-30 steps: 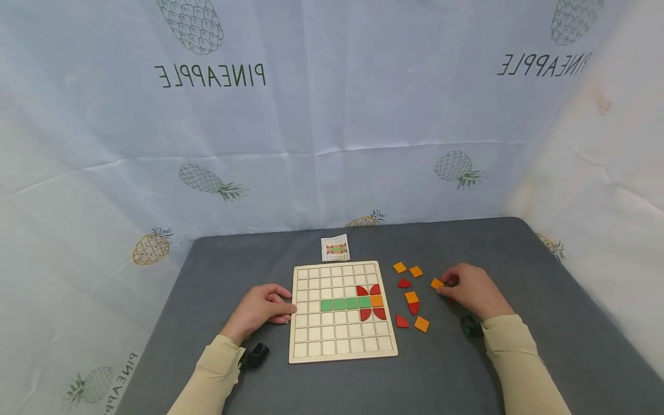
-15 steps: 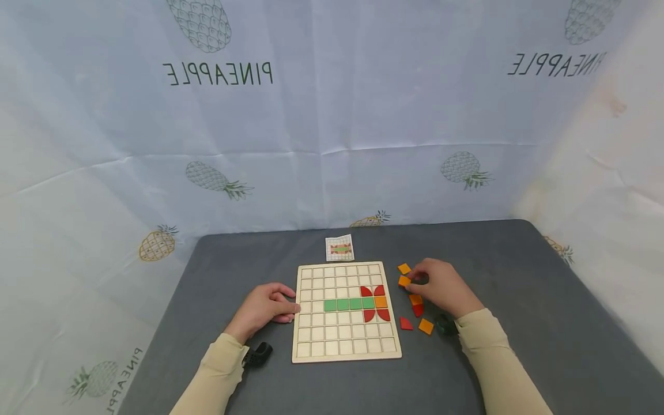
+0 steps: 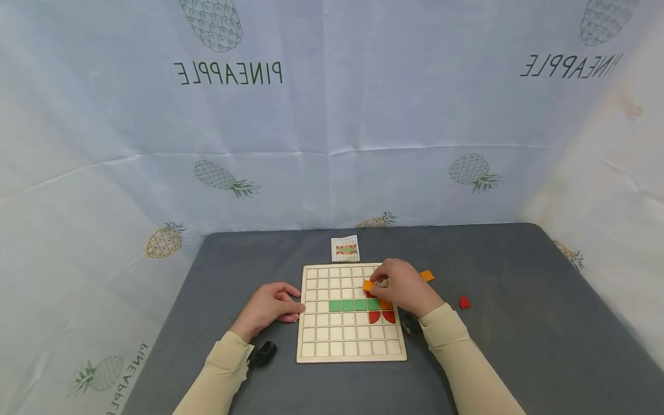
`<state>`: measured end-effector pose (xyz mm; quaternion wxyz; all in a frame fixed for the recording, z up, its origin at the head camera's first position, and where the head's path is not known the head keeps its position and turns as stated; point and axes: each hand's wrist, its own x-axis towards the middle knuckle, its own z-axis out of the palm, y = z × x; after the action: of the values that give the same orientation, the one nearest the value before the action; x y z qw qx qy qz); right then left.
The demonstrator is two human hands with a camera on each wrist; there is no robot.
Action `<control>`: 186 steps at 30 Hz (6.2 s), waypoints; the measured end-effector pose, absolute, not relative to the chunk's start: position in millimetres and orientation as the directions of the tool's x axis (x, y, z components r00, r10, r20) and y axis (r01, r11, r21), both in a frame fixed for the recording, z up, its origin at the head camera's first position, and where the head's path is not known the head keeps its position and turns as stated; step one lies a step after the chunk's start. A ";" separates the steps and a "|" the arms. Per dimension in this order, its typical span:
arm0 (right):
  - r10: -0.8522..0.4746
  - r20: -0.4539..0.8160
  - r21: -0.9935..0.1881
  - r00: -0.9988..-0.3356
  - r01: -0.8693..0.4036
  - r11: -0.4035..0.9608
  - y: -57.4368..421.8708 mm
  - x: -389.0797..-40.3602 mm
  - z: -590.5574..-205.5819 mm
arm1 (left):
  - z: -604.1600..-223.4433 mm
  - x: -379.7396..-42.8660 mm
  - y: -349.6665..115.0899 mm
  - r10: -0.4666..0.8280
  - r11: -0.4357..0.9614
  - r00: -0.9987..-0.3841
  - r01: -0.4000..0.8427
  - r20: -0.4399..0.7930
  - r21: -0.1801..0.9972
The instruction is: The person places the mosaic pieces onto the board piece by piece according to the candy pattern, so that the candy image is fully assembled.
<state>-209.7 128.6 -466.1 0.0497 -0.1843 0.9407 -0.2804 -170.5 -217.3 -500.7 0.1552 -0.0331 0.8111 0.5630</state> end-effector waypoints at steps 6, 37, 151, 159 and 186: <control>-0.401 0.019 -0.551 -0.916 -0.344 0.761 122.8 -208.3 -471.3 | -499.1 -171.9 -214.0 0.107 0.374 -0.949 -0.238 -0.297 0.896; -0.422 0.045 -0.459 -0.905 -0.394 0.796 117.3 -204.9 -473.2 | -500.4 -171.2 -214.6 0.119 0.373 -0.948 -0.233 -0.295 0.898; -0.476 0.096 -0.446 -0.874 -0.465 0.765 140.2 -172.8 -469.6 | -499.7 -169.7 -214.0 0.099 0.376 -0.948 -0.245 -0.302 0.893; -0.251 0.102 -0.479 -0.963 -0.269 0.836 204.1 -196.0 -462.4 | -501.6 -170.0 -211.6 0.098 0.377 -0.945 -0.255 -0.312 0.890; 0.079 -0.034 -0.483 -0.996 0.086 0.871 228.6 -211.7 -480.1 | -497.4 -168.5 -213.8 0.096 0.378 -0.947 -0.252 -0.308 0.891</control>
<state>-211.7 228.6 -480.1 0.0066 0.0425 0.9673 -0.2502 -168.5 -213.8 -497.4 0.1563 -0.0480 0.8151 0.5557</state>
